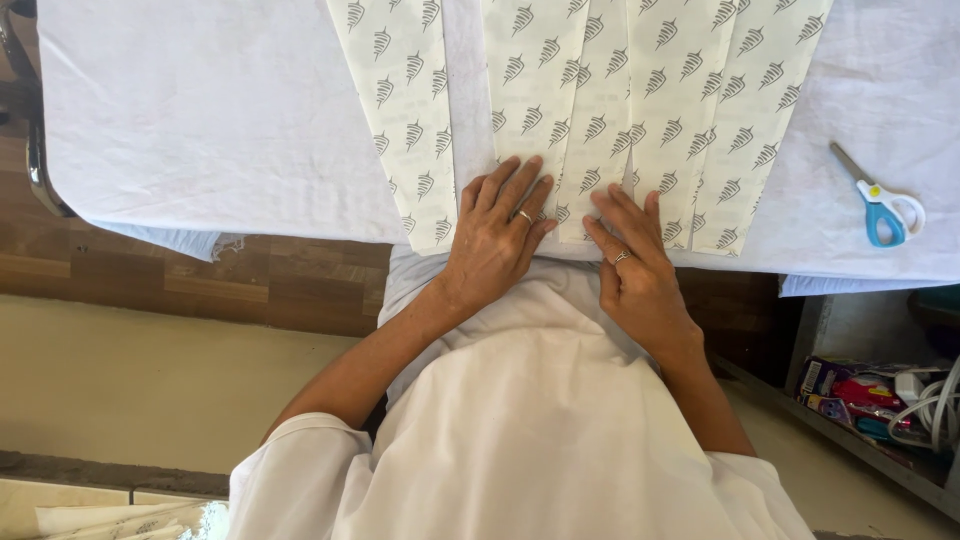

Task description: Folding and gluing multiple paper strips to create a stacked assembly.

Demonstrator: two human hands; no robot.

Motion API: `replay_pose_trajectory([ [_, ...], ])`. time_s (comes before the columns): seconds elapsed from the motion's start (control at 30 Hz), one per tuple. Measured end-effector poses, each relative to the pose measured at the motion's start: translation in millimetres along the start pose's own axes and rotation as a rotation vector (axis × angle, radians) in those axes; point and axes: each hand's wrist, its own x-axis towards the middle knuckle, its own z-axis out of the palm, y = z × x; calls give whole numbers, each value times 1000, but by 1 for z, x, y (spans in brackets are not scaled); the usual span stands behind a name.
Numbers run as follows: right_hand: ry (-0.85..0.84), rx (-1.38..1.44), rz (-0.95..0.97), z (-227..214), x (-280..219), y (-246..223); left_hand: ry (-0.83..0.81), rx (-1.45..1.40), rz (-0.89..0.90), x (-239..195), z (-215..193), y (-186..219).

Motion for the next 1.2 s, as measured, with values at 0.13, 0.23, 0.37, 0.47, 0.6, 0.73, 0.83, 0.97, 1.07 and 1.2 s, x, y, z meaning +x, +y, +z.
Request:
replay_pose_trajectory([
  [0.13,42,80,-47,8,15,-14,46,-117,34,-13,-14,-10],
  [0.23,58,131,-132,25,22,-14,6,-193,49,-23,-24,-19],
  [0.37,87,98,-191,40,25,-11,-2,-201,97,-24,-32,-19],
  [0.47,107,89,-197,42,22,-10,22,-245,80,-23,-33,-19],
  [0.6,113,113,-200,41,23,-10,29,-271,68,-24,-34,-22],
  [0.73,106,126,-148,41,25,-14,23,-303,17,-22,-34,-19],
  [0.83,139,154,-99,44,27,-15,52,-330,-76,-20,-29,-13],
  [0.97,155,243,10,46,28,-16,56,-388,-217,-16,-30,-9],
  [1.07,125,292,62,44,26,-12,24,-431,-259,-14,-32,-10],
  [1.2,91,257,74,45,26,-11,55,-360,-188,-15,-42,-16],
])
